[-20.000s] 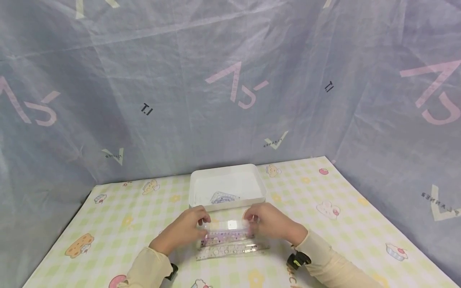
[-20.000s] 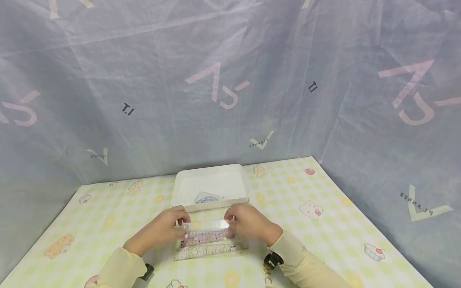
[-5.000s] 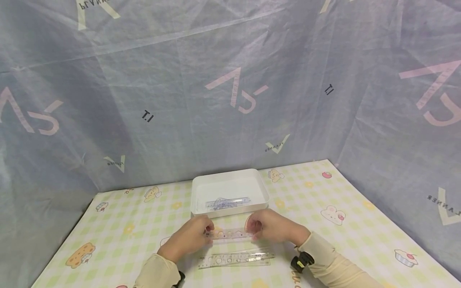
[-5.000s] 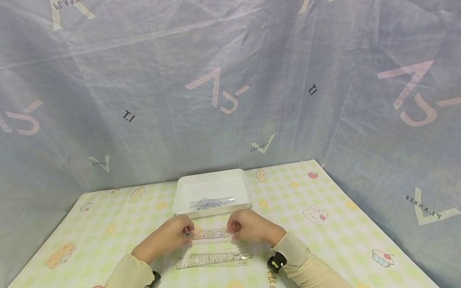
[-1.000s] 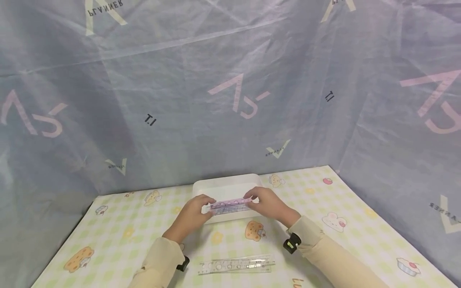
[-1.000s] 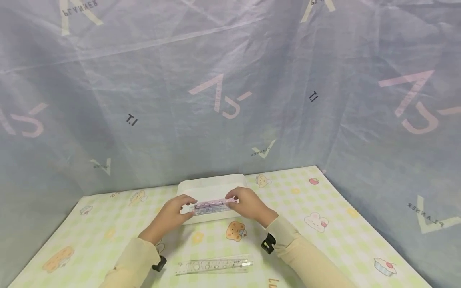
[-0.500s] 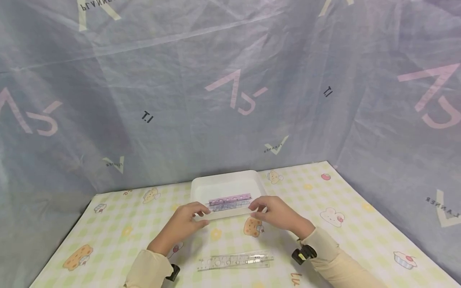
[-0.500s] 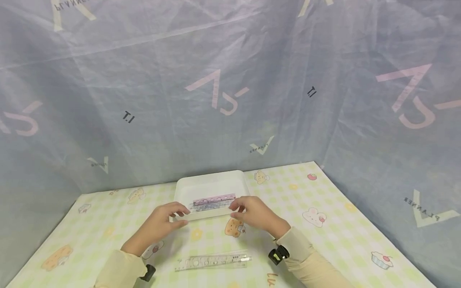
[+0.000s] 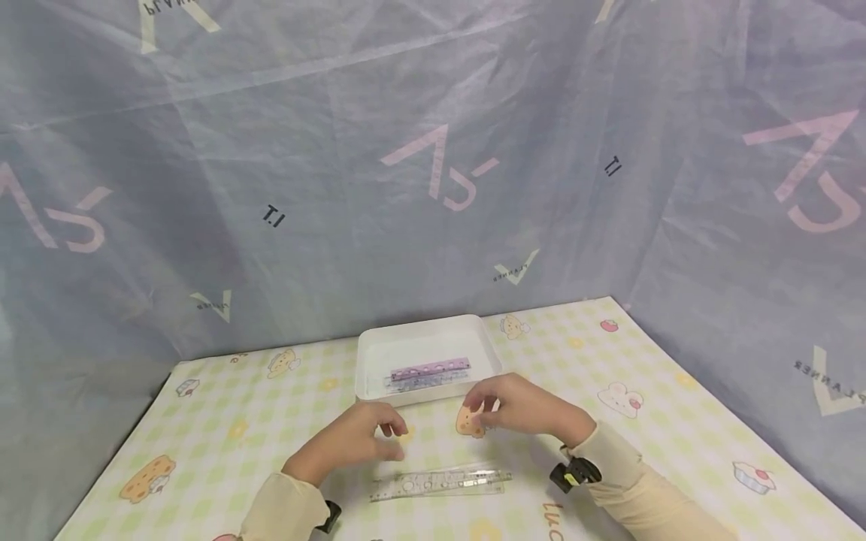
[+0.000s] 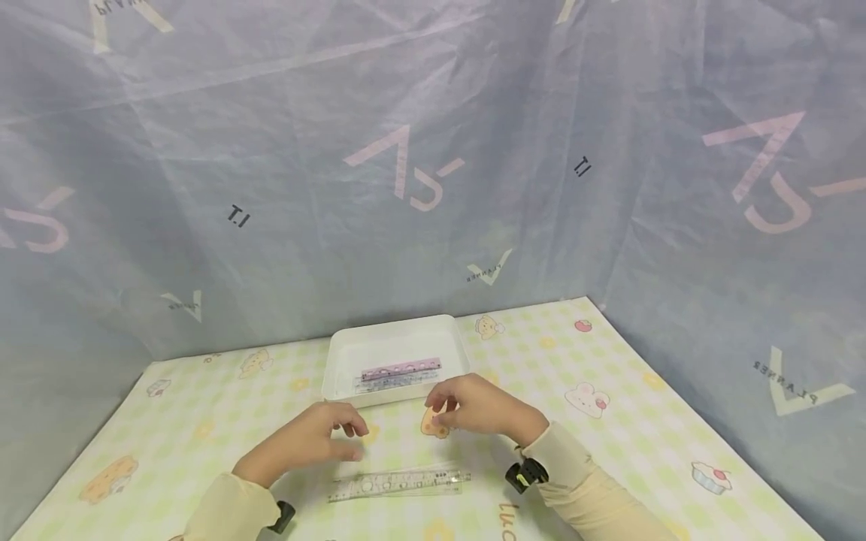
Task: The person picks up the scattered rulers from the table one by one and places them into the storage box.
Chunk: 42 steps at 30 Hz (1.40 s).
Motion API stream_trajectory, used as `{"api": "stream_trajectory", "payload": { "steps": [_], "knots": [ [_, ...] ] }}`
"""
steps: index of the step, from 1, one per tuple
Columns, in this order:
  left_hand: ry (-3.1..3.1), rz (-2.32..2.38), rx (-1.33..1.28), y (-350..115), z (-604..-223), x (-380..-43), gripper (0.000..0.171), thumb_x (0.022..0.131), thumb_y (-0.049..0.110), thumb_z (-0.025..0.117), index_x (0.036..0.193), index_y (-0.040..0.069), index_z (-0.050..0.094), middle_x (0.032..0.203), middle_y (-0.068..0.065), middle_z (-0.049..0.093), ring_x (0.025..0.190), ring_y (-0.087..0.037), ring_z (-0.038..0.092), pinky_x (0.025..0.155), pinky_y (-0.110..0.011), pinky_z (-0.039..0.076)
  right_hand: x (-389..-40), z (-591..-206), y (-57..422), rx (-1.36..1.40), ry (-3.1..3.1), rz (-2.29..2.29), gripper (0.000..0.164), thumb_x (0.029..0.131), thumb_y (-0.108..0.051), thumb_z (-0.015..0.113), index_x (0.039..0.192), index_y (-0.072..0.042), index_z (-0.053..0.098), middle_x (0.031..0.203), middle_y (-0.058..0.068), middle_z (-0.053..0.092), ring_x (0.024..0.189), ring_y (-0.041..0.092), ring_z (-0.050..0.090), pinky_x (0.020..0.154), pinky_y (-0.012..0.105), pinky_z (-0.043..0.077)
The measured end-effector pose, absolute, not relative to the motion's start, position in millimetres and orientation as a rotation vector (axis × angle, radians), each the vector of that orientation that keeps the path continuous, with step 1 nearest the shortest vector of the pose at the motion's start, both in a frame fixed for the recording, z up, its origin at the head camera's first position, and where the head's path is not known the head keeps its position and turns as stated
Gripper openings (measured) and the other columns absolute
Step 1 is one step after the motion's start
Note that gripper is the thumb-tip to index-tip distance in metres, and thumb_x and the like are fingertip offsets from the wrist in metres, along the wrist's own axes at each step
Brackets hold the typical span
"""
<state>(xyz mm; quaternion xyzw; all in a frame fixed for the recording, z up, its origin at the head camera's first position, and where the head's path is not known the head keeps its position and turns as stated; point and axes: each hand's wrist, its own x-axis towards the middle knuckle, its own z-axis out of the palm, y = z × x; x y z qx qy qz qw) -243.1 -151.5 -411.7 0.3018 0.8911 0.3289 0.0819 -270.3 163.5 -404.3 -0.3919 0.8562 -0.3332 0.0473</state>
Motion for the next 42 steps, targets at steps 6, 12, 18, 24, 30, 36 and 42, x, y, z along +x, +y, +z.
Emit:
{"api": "stream_trajectory", "payload": {
  "steps": [6,12,18,24,30,36,42],
  "knots": [
    [2.599,0.908,0.812,-151,-409,-236,0.034,0.079,0.023,0.085,0.108,0.013,0.071,0.105,0.005,0.066,0.099,-0.023,0.059,0.082,-0.036,0.052,-268,-405,164,-1.216,2.549,-0.962,0.019,0.089,-0.016,0.075,0.108,-0.011,0.072,0.101,0.003,0.069,0.087,0.006,0.063,0.075,0.026,0.054],
    [2.607,0.699,0.782,-150,-410,-232,0.041,0.070,0.023,0.091,0.105,0.016,0.072,0.100,0.012,0.064,0.092,-0.013,0.058,0.080,-0.032,0.051,-268,-411,162,-1.217,2.486,-0.916,0.027,0.085,-0.020,0.079,0.109,-0.010,0.071,0.102,0.001,0.070,0.088,0.009,0.064,0.078,0.025,0.053],
    [2.619,0.620,0.775,-146,-411,-229,0.043,0.067,0.019,0.092,0.104,0.016,0.072,0.097,0.008,0.061,0.084,-0.009,0.055,0.076,-0.029,0.050,-265,-420,158,-1.169,2.430,-0.922,0.029,0.083,-0.018,0.081,0.109,-0.009,0.070,0.103,-0.001,0.069,0.090,0.010,0.064,0.081,0.026,0.053],
    [2.624,0.585,0.706,-143,-411,-227,0.054,0.063,0.020,0.093,0.110,0.017,0.068,0.098,0.007,0.059,0.085,-0.010,0.055,0.080,-0.036,0.053,-258,-417,155,-1.048,2.466,-0.790,0.042,0.077,-0.022,0.087,0.113,-0.013,0.066,0.098,-0.007,0.065,0.084,0.005,0.058,0.077,0.024,0.050],
    [2.636,0.568,0.697,-141,-414,-226,0.051,0.062,0.017,0.094,0.105,0.019,0.066,0.095,0.007,0.055,0.082,-0.009,0.052,0.076,-0.032,0.050,-252,-412,152,-1.028,2.506,-0.608,0.038,0.071,-0.026,0.091,0.096,-0.020,0.064,0.085,-0.010,0.057,0.076,0.003,0.049,0.072,0.023,0.047],
    [2.624,0.541,0.688,-138,-414,-224,0.041,0.066,0.009,0.091,0.097,0.020,0.066,0.086,0.006,0.054,0.073,-0.009,0.049,0.066,-0.028,0.045,-249,-413,151,-0.976,2.475,-0.588,0.037,0.069,-0.021,0.091,0.091,-0.020,0.062,0.084,-0.009,0.056,0.075,0.004,0.047,0.071,0.022,0.045],
    [2.587,0.570,0.704,-137,-414,-223,0.032,0.074,0.004,0.085,0.092,0.020,0.064,0.076,0.006,0.056,0.066,-0.008,0.049,0.063,-0.027,0.045,-248,-415,150,-0.961,2.445,-0.601,0.038,0.070,-0.020,0.091,0.092,-0.021,0.061,0.086,-0.009,0.055,0.076,0.004,0.046,0.070,0.023,0.045]
  ]
}}
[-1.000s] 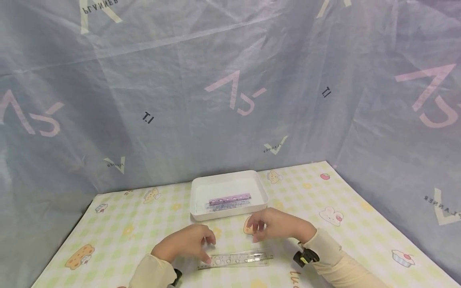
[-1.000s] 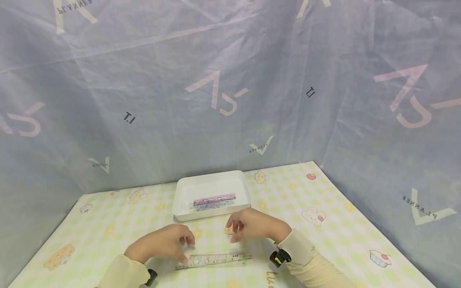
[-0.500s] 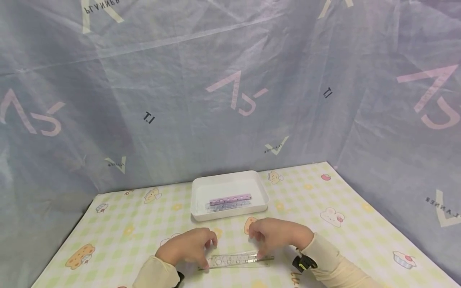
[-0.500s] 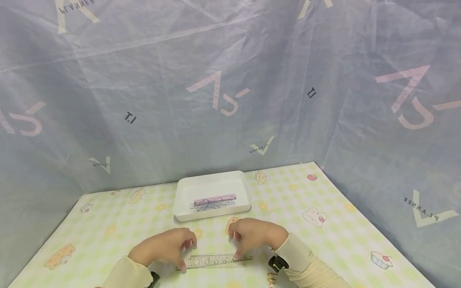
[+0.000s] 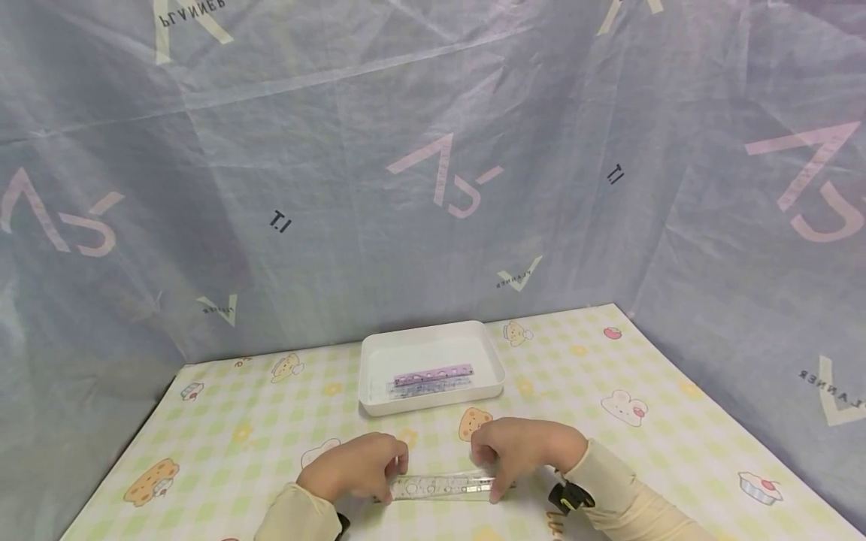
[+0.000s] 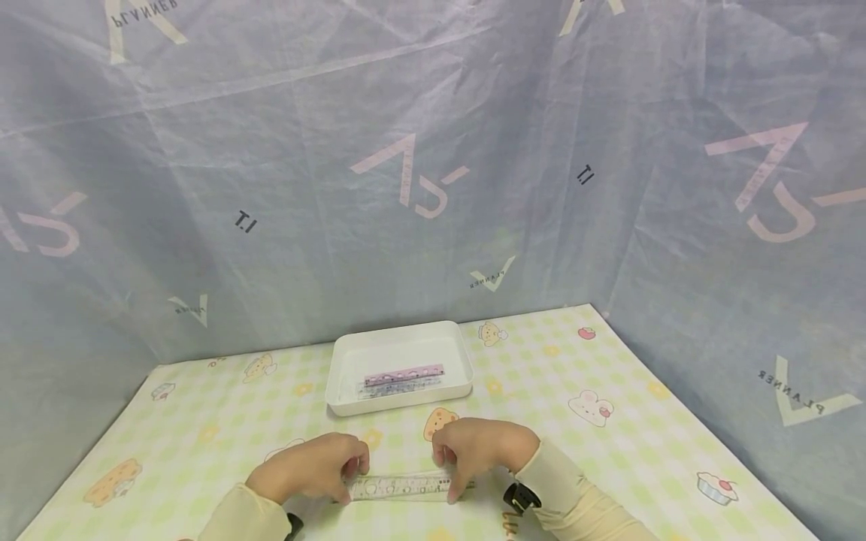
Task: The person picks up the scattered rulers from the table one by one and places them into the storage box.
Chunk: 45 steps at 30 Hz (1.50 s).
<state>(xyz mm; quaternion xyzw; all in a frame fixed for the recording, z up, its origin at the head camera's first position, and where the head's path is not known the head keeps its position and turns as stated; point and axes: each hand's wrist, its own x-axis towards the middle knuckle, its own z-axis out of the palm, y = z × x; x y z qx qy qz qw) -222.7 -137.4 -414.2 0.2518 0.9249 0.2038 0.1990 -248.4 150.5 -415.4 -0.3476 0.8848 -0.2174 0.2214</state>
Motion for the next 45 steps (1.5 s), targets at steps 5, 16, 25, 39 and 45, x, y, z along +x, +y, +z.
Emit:
{"api": "stream_trajectory", "payload": {
  "steps": [5,16,25,39,45],
  "knots": [
    [2.585,0.580,0.727,-138,-413,-222,0.030,0.075,0.004,0.085,0.089,0.020,0.063,0.077,0.007,0.056,0.066,-0.007,0.048,0.062,-0.026,0.045,-247,-415,149,-0.945,2.450,-0.587,0.041,0.068,-0.018,0.092,0.093,-0.021,0.060,0.085,-0.008,0.055,0.075,0.005,0.046,0.069,0.022,0.045],
    [2.592,0.600,0.761,-141,-415,-221,0.028,0.073,0.002,0.083,0.076,0.016,0.060,0.071,0.008,0.051,0.062,-0.007,0.045,0.058,-0.025,0.041,-242,-416,144,-0.939,2.457,-0.545,0.043,0.067,-0.015,0.092,0.093,-0.022,0.058,0.086,-0.010,0.056,0.076,0.005,0.050,0.070,0.022,0.046],
    [2.578,0.614,0.754,-139,-415,-220,0.027,0.074,0.012,0.087,0.077,0.017,0.060,0.072,0.008,0.051,0.063,-0.007,0.044,0.059,-0.025,0.042,-241,-417,144,-0.980,2.460,-0.531,0.034,0.069,-0.016,0.090,0.082,-0.022,0.059,0.081,-0.013,0.054,0.073,0.003,0.046,0.068,0.021,0.045],
    [2.629,0.550,0.787,-129,-419,-217,0.029,0.073,0.019,0.088,0.076,0.018,0.060,0.073,0.009,0.052,0.064,-0.005,0.045,0.059,-0.023,0.043,-241,-418,146,-1.013,2.474,-0.538,0.028,0.076,-0.022,0.086,0.083,-0.022,0.059,0.080,-0.013,0.057,0.072,0.000,0.049,0.069,0.020,0.047],
    [2.656,0.608,0.855,-131,-420,-218,0.019,0.074,0.014,0.083,0.076,0.018,0.063,0.067,0.011,0.052,0.058,-0.004,0.044,0.055,-0.022,0.042,-242,-417,148,-1.013,2.441,-0.579,0.027,0.077,-0.021,0.086,0.086,-0.020,0.061,0.079,-0.011,0.056,0.069,0.000,0.047,0.066,0.019,0.046]
  ]
}}
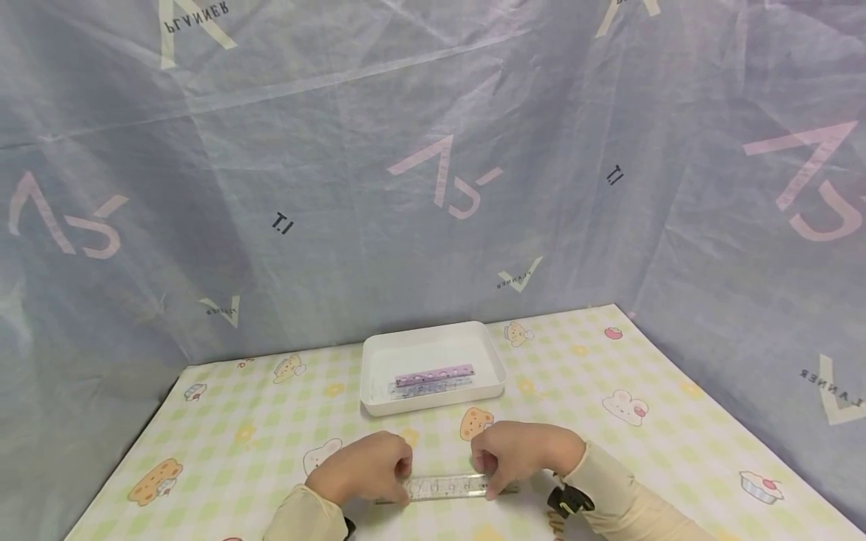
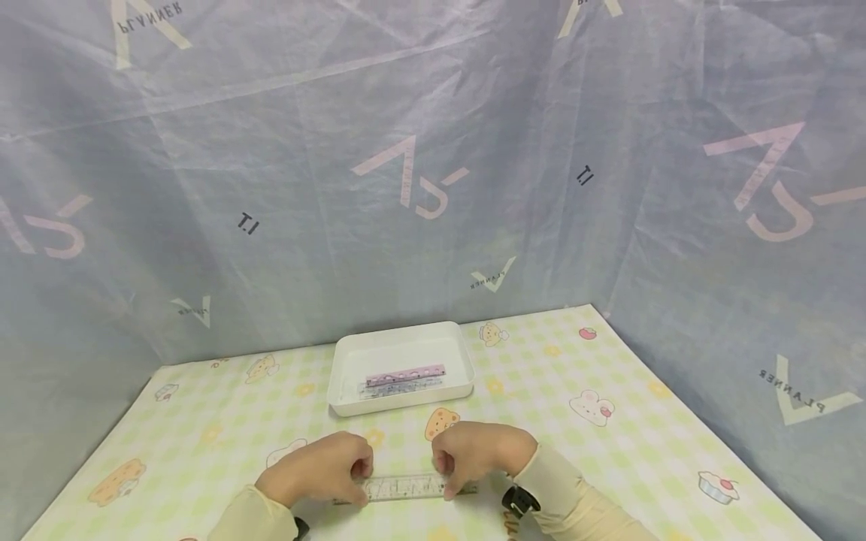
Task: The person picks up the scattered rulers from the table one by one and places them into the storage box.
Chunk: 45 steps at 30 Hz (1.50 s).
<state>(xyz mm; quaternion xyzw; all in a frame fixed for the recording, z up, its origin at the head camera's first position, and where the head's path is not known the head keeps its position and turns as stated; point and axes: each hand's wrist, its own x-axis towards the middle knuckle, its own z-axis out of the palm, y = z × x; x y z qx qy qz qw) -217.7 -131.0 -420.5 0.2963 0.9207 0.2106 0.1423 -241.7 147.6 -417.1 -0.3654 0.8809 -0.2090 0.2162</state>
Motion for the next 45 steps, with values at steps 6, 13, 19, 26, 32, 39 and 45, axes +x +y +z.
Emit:
{"api": "stream_trajectory", "payload": {
  "steps": [6,13,19,26,32,39,45],
  "knots": [
    [2.663,0.706,0.859,-141,-417,-223,0.015,0.074,0.007,0.075,0.075,0.017,0.064,0.062,0.010,0.048,0.054,-0.005,0.040,0.053,-0.022,0.039,-244,-415,148,-0.999,2.471,-0.549,0.032,0.073,-0.021,0.089,0.089,-0.021,0.061,0.079,-0.010,0.058,0.069,0.000,0.048,0.066,0.020,0.046],
    [2.680,0.756,0.833,-152,-410,-228,0.009,0.077,0.008,0.074,0.081,0.013,0.068,0.064,0.008,0.051,0.056,-0.005,0.041,0.055,-0.024,0.040,-248,-420,149,-1.056,2.536,-0.545,0.026,0.076,-0.018,0.086,0.088,-0.021,0.063,0.079,-0.014,0.057,0.072,0.000,0.049,0.070,0.020,0.046],
    [2.684,0.780,0.821,-155,-410,-231,0.007,0.078,0.009,0.073,0.083,0.011,0.068,0.068,0.008,0.055,0.060,-0.006,0.044,0.058,-0.025,0.042,-250,-423,147,-1.066,2.545,-0.600,0.027,0.076,-0.020,0.086,0.090,-0.021,0.064,0.081,-0.013,0.057,0.074,0.001,0.049,0.070,0.020,0.046],
    [2.676,0.805,0.837,-158,-411,-234,0.008,0.079,0.009,0.074,0.083,0.011,0.068,0.072,0.007,0.057,0.062,-0.007,0.046,0.060,-0.026,0.044,-252,-427,144,-1.102,2.525,-0.675,0.024,0.080,-0.018,0.084,0.094,-0.018,0.065,0.084,-0.013,0.058,0.076,0.000,0.052,0.071,0.019,0.049],
    [2.684,0.810,0.832,-157,-413,-236,0.011,0.077,0.005,0.070,0.085,0.011,0.068,0.074,0.006,0.057,0.063,-0.007,0.045,0.059,-0.026,0.041,-253,-428,143,-1.111,2.543,-0.662,0.022,0.080,-0.019,0.084,0.093,-0.019,0.067,0.082,-0.014,0.058,0.074,-0.001,0.052,0.070,0.019,0.049],
    [2.695,0.787,0.857,-153,-416,-237,0.019,0.076,0.008,0.083,0.089,0.011,0.069,0.082,0.004,0.060,0.071,-0.007,0.050,0.065,-0.026,0.046,-255,-427,145,-1.137,2.577,-0.668,0.022,0.079,-0.016,0.084,0.095,-0.017,0.068,0.083,-0.014,0.058,0.074,0.000,0.053,0.070,0.020,0.049],
    [2.732,0.738,0.867,-153,-420,-238,0.021,0.076,0.010,0.085,0.089,0.012,0.069,0.083,0.006,0.059,0.073,-0.005,0.050,0.067,-0.025,0.047,-257,-427,145,-1.135,2.585,-0.692,0.023,0.080,-0.016,0.084,0.097,-0.016,0.067,0.085,-0.013,0.057,0.075,0.001,0.051,0.070,0.021,0.048]
  ]
}}
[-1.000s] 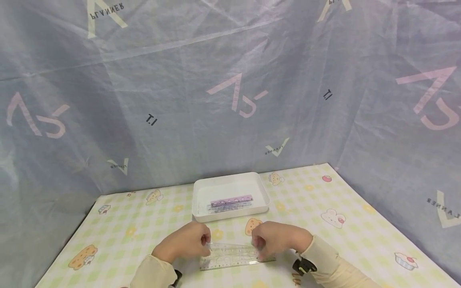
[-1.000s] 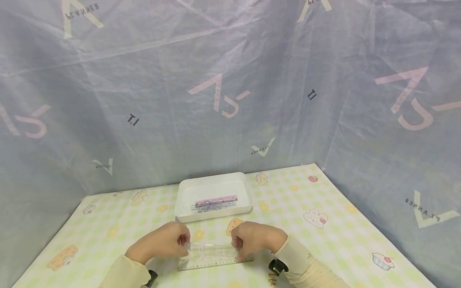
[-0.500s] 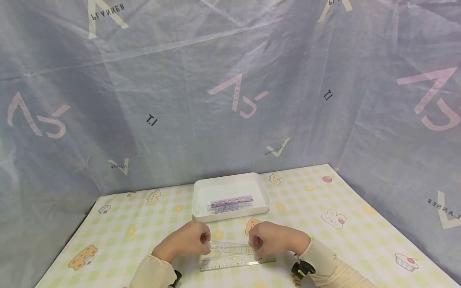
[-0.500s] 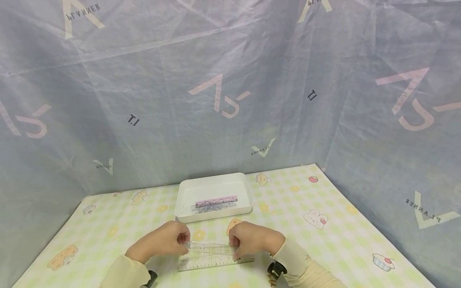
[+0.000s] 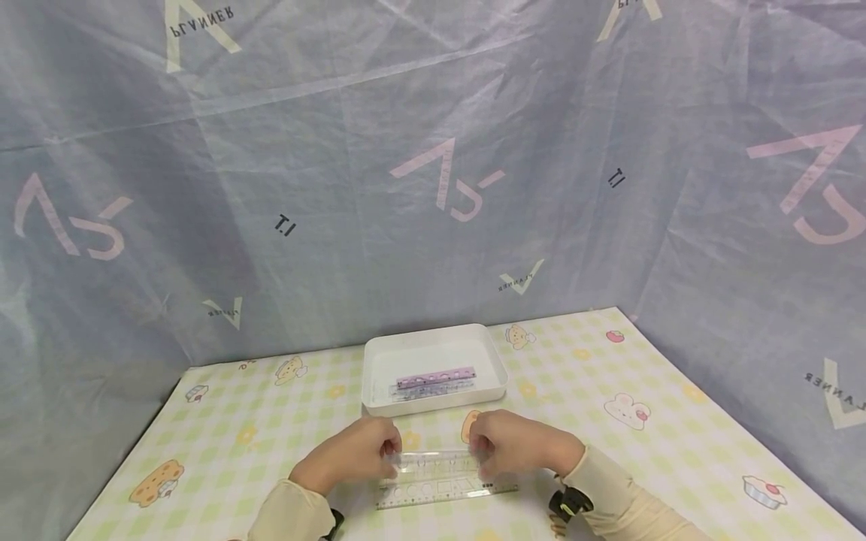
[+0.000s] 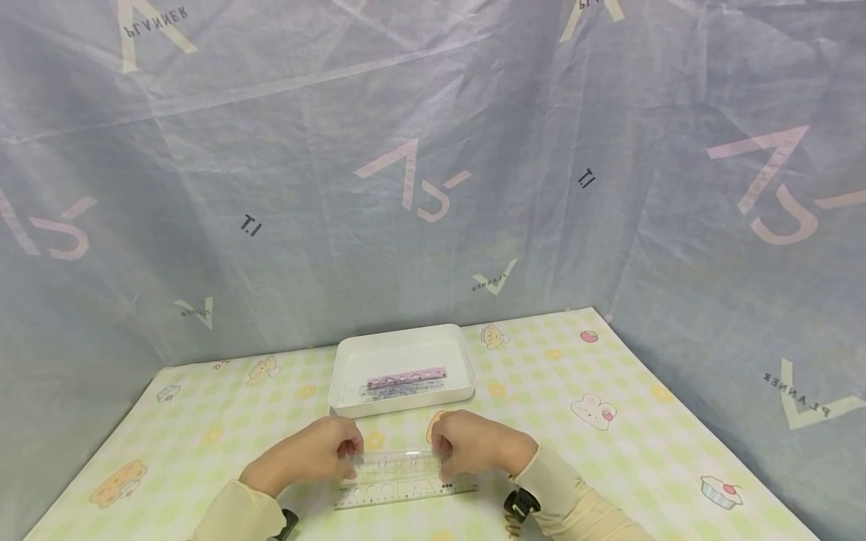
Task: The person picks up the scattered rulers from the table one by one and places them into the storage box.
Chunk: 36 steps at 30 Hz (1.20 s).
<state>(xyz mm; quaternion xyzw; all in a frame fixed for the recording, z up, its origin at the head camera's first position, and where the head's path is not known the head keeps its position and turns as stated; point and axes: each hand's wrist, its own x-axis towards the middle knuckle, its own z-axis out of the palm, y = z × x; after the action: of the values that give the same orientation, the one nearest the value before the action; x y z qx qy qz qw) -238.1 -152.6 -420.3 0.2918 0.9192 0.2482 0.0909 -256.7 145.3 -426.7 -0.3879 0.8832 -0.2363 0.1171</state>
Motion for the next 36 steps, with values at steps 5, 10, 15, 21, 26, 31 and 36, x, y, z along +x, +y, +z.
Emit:
{"api": "stream_trajectory", "payload": {
  "steps": [5,10,15,21,26,31,36],
  "knots": [
    [2.747,0.713,0.861,-152.8,-419.9,-238.0,0.020,0.077,0.010,0.084,0.092,0.010,0.070,0.084,0.006,0.058,0.074,-0.005,0.050,0.068,-0.026,0.048,-257.6,-427.6,145.6,-1.139,2.593,-0.673,0.023,0.081,-0.018,0.084,0.097,-0.017,0.067,0.086,-0.013,0.057,0.076,0.001,0.051,0.071,0.021,0.048],
    [2.761,0.705,0.871,-152.2,-418.1,-237.1,0.020,0.078,0.008,0.083,0.093,0.008,0.070,0.085,0.006,0.058,0.074,-0.005,0.050,0.068,-0.026,0.048,-259.3,-428.9,146.0,-1.158,2.603,-0.676,0.023,0.081,-0.016,0.083,0.097,-0.017,0.067,0.087,-0.013,0.057,0.077,0.001,0.051,0.072,0.021,0.048],
    [2.777,0.693,0.877,-151.4,-417.1,-237.8,0.019,0.079,0.006,0.081,0.092,0.008,0.068,0.084,0.005,0.056,0.074,-0.006,0.048,0.067,-0.026,0.046,-261.6,-429.3,146.6,-1.217,2.641,-0.724,0.025,0.076,-0.006,0.080,0.096,-0.014,0.067,0.085,-0.008,0.059,0.077,0.005,0.053,0.072,0.021,0.048],
    [2.827,0.676,0.861,-150.9,-415.2,-238.6,0.019,0.082,0.006,0.079,0.098,0.007,0.069,0.089,0.002,0.058,0.076,-0.009,0.050,0.068,-0.028,0.047,-263.7,-430.7,147.6,-1.273,2.694,-0.778,0.024,0.073,-0.002,0.078,0.092,-0.012,0.068,0.081,-0.002,0.058,0.073,0.006,0.049,0.067,0.020,0.046],
    [2.888,0.652,0.876,-151.6,-414.4,-238.4,0.020,0.082,0.007,0.077,0.101,0.006,0.069,0.091,0.001,0.059,0.076,-0.008,0.050,0.068,-0.028,0.047,-265.8,-432.4,147.7,-1.311,2.751,-0.782,0.020,0.076,-0.003,0.077,0.092,-0.012,0.069,0.083,-0.005,0.057,0.074,0.004,0.051,0.066,0.019,0.047],
    [2.922,0.665,0.903,-152.4,-412.9,-238.9,0.020,0.083,0.006,0.074,0.102,0.005,0.070,0.092,0.000,0.059,0.077,-0.010,0.050,0.068,-0.028,0.047,-265.9,-430.9,148.5,-1.289,2.774,-0.812,0.015,0.083,-0.005,0.076,0.095,-0.012,0.069,0.089,-0.003,0.058,0.079,0.010,0.057,0.070,0.021,0.049],
    [2.974,0.692,0.931,-153.3,-412.1,-239.1,0.022,0.080,0.006,0.072,0.102,0.004,0.069,0.093,0.000,0.058,0.081,-0.013,0.052,0.069,-0.027,0.048,-266.2,-429.1,148.6,-1.290,2.803,-0.837,0.010,0.089,-0.012,0.074,0.098,-0.011,0.070,0.094,-0.001,0.062,0.088,0.014,0.060,0.077,0.026,0.052]
  ]
}}
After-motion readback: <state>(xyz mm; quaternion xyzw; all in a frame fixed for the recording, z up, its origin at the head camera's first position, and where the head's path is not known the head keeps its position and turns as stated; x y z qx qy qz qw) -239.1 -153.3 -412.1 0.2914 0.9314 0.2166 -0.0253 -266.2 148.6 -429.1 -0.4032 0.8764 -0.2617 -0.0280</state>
